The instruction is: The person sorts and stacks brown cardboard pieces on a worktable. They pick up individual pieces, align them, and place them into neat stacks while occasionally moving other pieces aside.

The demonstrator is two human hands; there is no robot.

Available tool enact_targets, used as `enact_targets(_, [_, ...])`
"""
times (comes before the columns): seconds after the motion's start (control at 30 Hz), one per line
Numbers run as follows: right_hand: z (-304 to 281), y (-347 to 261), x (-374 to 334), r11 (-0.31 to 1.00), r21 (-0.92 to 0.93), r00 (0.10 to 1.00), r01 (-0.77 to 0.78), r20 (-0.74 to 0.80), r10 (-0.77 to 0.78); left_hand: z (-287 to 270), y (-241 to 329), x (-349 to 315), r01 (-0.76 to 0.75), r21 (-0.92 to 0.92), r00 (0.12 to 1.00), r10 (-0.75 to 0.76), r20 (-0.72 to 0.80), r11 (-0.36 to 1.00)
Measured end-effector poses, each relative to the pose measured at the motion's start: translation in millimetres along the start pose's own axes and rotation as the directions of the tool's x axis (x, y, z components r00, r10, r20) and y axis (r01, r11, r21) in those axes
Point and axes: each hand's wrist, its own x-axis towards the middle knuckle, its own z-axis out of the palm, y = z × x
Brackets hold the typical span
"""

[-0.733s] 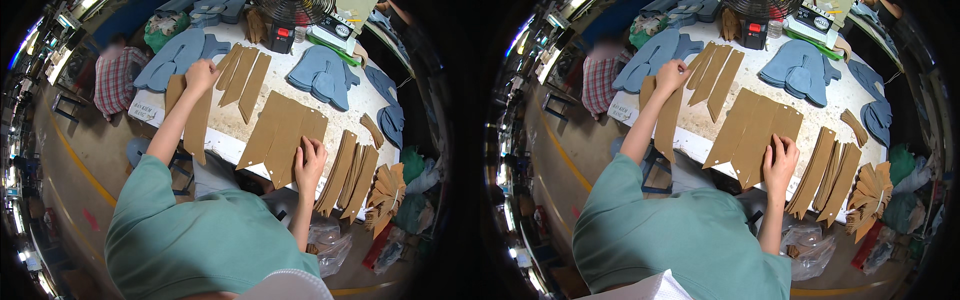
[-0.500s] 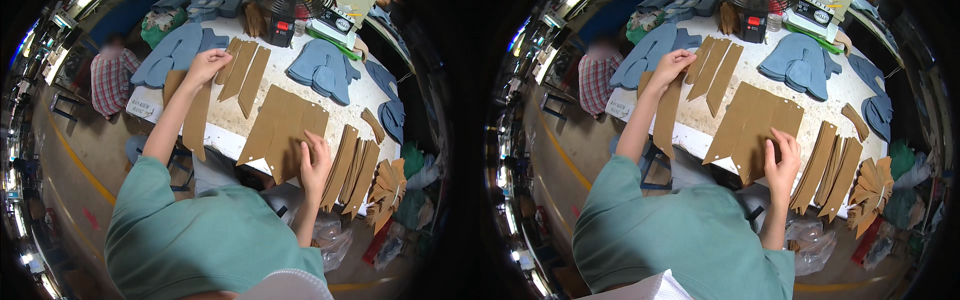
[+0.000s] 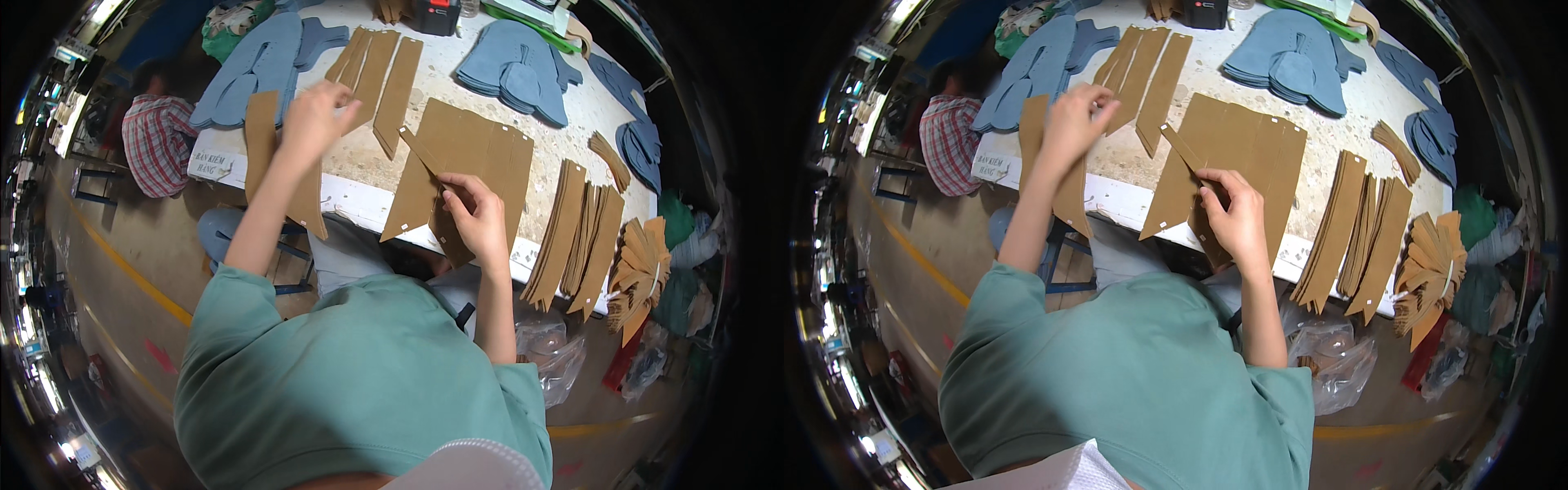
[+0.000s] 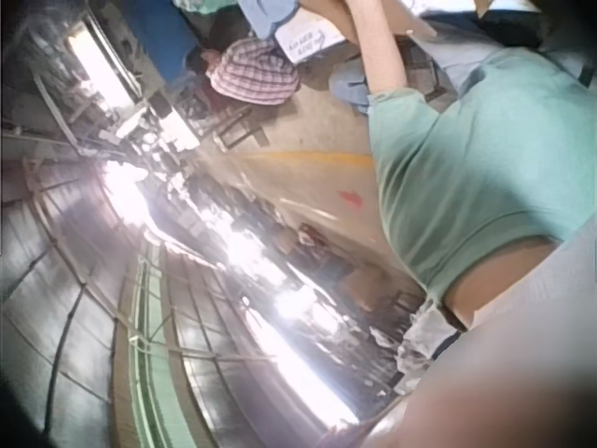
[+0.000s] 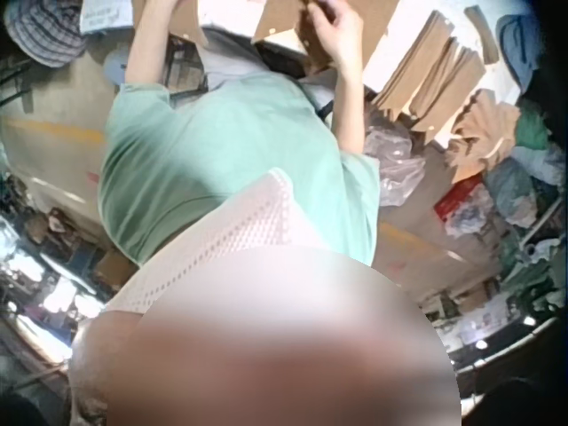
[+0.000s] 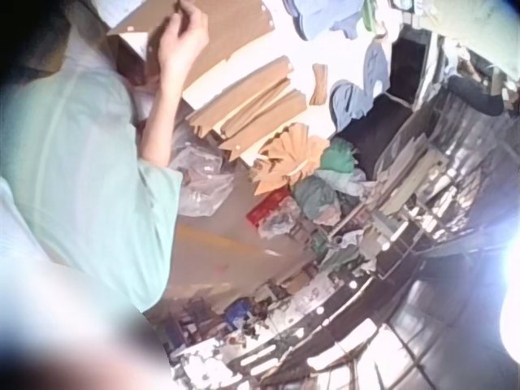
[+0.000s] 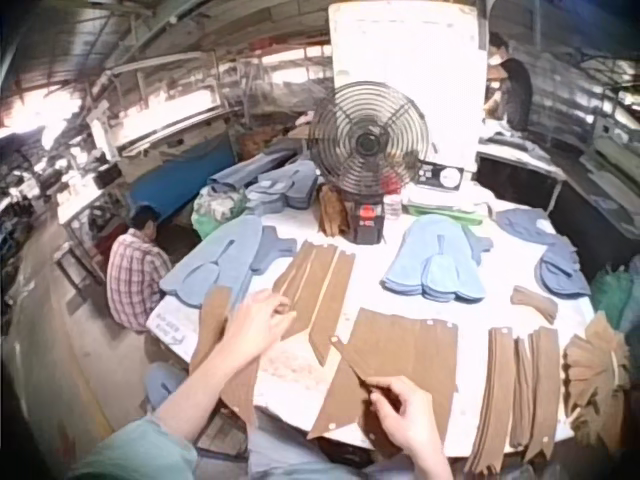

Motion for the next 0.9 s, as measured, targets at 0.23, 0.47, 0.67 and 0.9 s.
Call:
enact_targets(0.23, [-32.1,13.1,-14.1,0.988,0.127,0.982,-0.082,-0.157,0.102,19.8,-44.1,23.4,0.032,0.164,0.992,-0.051,0.111,0.986])
enact_targets(0.47, [-53.0,18.4,-54.1,0.982,0.039,0.949,-0.182,-0.256,0.186,5.2,-23.2,33.6,-0.036,0.115,0.992,0.049,-0.112,0.993])
enact_targets(0.67, [-67.4,20.4,-55.0,0.982,0.066,0.921,-0.178,-0.34,0.189,-4.8,50.7,15.6,-0.283,-0.082,0.95,0.267,-0.164,0.956])
enact_targets(0.9, [-85.6,3.1,-36.7,0.986,-0.058,0.933,-0.153,-0.337,0.125,-3.5,126.6,-72.1,-0.406,-0.431,0.835,0.519,0.185,0.806])
